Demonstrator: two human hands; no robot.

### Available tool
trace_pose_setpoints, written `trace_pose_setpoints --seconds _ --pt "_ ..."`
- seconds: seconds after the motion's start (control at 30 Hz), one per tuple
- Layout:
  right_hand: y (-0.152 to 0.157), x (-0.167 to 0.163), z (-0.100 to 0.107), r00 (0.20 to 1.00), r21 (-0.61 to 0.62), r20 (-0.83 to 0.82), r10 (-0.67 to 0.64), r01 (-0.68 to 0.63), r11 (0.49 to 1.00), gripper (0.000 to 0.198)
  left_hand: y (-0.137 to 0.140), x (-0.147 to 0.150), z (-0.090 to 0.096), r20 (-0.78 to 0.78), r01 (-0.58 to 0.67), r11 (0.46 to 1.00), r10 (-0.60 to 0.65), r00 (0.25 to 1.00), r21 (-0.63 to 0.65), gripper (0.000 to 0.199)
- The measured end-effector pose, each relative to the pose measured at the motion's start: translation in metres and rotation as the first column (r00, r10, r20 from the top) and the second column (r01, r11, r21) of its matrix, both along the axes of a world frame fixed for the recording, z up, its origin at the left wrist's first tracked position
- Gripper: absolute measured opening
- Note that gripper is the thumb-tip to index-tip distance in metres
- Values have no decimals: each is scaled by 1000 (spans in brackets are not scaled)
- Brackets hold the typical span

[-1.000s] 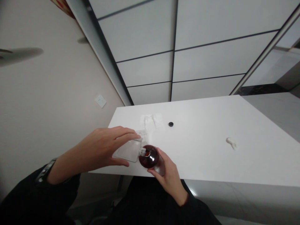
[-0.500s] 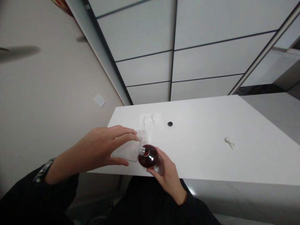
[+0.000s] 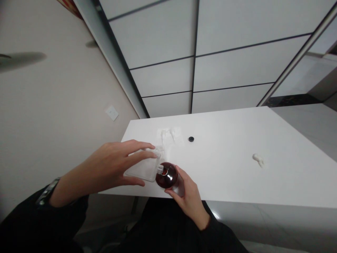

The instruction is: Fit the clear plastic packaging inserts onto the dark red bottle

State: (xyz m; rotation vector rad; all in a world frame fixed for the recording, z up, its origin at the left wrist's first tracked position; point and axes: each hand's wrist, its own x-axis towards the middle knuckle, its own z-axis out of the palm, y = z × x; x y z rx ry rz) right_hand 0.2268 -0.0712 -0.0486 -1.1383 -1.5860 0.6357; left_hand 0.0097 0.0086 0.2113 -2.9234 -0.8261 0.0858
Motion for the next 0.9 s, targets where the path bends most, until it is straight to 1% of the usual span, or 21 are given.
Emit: trace_pose_setpoints --seconds 0.3,0.6,0.9 --pt "0 0 -2 1000 7 -8 -5 5 1000 75 0 1 0 18 20 1000 -21 1000 21 61" --pt "0 0 -3 1000 -1 -10 3 -3 1000 75 0 0 0 48 34 999 -36 998 26 64" --pt "-1 0 -1 1000 -10 -1 -1 1 1000 74 1 0 2 37 39 999 -39 999 16 57"
